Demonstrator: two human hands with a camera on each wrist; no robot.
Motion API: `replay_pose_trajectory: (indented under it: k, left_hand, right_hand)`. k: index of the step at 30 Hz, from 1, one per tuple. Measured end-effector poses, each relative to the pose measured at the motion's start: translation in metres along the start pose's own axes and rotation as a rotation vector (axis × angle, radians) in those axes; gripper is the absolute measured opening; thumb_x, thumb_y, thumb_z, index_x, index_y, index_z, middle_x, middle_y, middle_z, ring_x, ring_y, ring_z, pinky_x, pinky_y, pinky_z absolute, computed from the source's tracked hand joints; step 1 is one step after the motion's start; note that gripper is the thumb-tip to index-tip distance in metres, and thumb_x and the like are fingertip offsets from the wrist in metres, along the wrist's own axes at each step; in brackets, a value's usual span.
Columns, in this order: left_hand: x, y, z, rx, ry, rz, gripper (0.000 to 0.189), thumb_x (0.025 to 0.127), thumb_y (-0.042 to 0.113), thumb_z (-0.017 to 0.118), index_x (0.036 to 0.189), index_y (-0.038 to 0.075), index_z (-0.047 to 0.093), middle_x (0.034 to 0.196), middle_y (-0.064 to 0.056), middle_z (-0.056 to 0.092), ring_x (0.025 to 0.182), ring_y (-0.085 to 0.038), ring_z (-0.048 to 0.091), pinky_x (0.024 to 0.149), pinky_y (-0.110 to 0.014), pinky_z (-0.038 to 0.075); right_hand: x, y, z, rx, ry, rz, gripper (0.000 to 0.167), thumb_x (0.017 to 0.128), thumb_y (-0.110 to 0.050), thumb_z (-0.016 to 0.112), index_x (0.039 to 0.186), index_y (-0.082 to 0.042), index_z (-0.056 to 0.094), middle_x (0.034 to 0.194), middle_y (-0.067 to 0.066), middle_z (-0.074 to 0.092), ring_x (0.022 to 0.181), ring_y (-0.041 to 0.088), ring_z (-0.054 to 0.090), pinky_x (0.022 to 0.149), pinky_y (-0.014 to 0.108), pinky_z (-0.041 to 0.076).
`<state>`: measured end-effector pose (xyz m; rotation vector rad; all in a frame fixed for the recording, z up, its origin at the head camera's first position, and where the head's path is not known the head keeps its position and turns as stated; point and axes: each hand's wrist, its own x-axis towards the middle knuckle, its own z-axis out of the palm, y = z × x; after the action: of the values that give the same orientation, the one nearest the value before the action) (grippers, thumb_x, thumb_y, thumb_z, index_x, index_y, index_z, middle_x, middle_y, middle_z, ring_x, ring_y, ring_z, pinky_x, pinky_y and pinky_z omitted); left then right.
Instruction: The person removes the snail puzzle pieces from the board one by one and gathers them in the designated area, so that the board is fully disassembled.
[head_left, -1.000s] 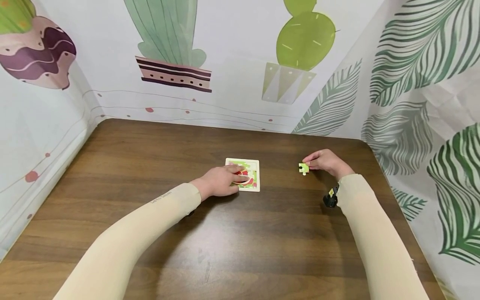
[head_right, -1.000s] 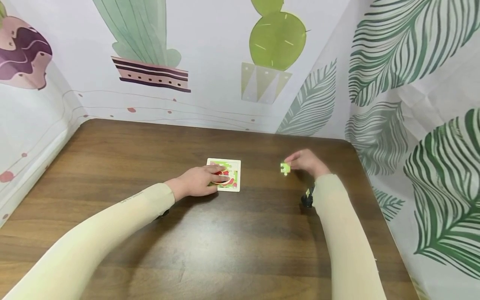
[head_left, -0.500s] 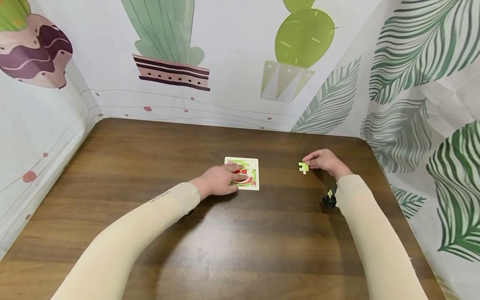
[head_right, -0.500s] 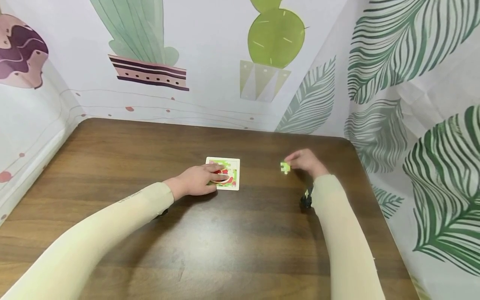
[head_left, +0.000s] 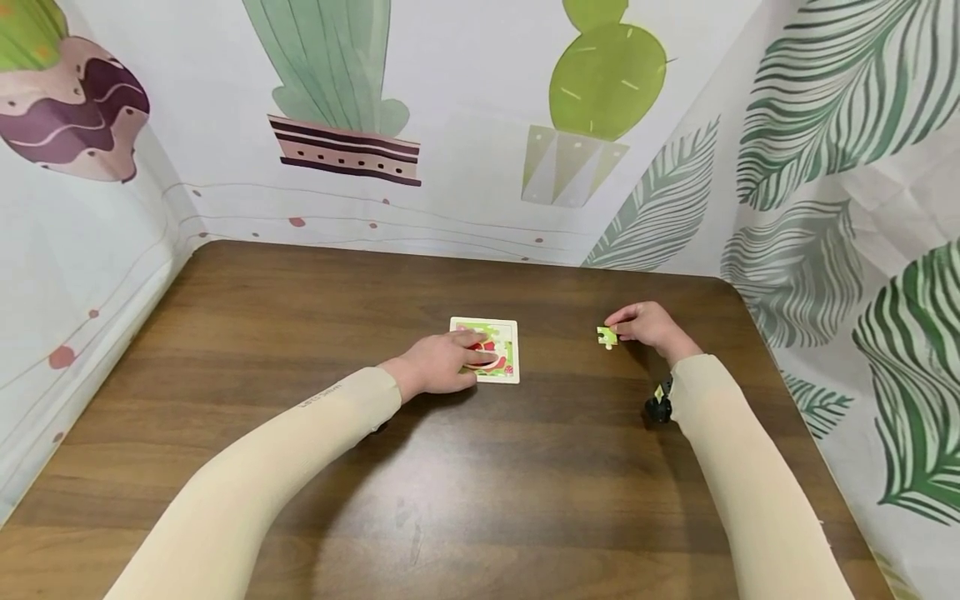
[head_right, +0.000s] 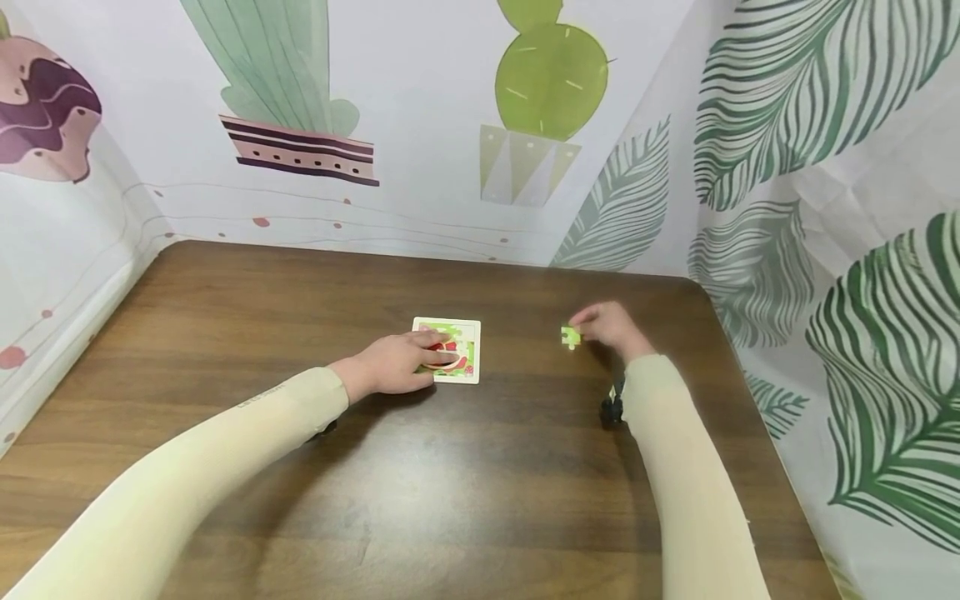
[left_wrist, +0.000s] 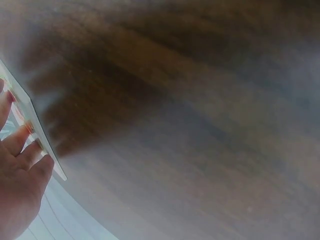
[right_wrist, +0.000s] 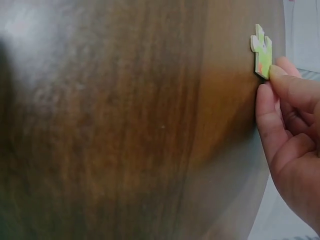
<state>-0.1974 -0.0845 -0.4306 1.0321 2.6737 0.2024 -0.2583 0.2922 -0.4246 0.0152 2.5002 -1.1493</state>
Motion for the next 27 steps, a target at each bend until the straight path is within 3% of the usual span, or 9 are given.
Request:
replay_pose_trajectory:
  k: [9,18,27]
  left_hand:
    - [-0.0037,0.0010,0.0028,-0.002,0.009,0.011,0.051,0.097,0.028,0.050,0.148,0.028,0.057,0.163,-0.007,0.044,0.151,-0.031,0.043,0.120,-0.045,0.042]
    - [-0.0018,-0.0003,0.0015,-0.022,-0.015,-0.007,0.051,0.099,0.028,0.049,0.150,0.029,0.054,0.166,-0.005,0.040,0.154,-0.030,0.038,0.123,-0.045,0.039]
    - [0.0009,-0.0001,0.0014,-0.003,0.003,-0.006,0.051,0.097,0.027,0.051,0.148,0.029,0.056,0.164,-0.005,0.043,0.153,-0.028,0.041,0.121,-0.044,0.041]
  right_hand:
    - [-0.0013,0.0051,0.0066,-0.029,0.016,-0.010,0.029,0.099,-0.001,0.059,0.121,0.017,0.064,0.118,0.029,0.067,0.077,-0.002,0.060,0.071,0.012,0.054]
    - [0.0002,0.0051,0.0075,-0.038,0.037,-0.019,0.028,0.099,-0.002,0.060,0.121,0.016,0.065,0.119,0.029,0.066,0.077,-0.002,0.059,0.072,0.013,0.055]
    - [-0.0016,0.0055,0.0073,-0.059,0.062,-0.011,0.027,0.100,-0.003,0.058,0.119,0.014,0.067,0.122,0.030,0.066,0.079,0.001,0.060,0.071,0.014,0.054]
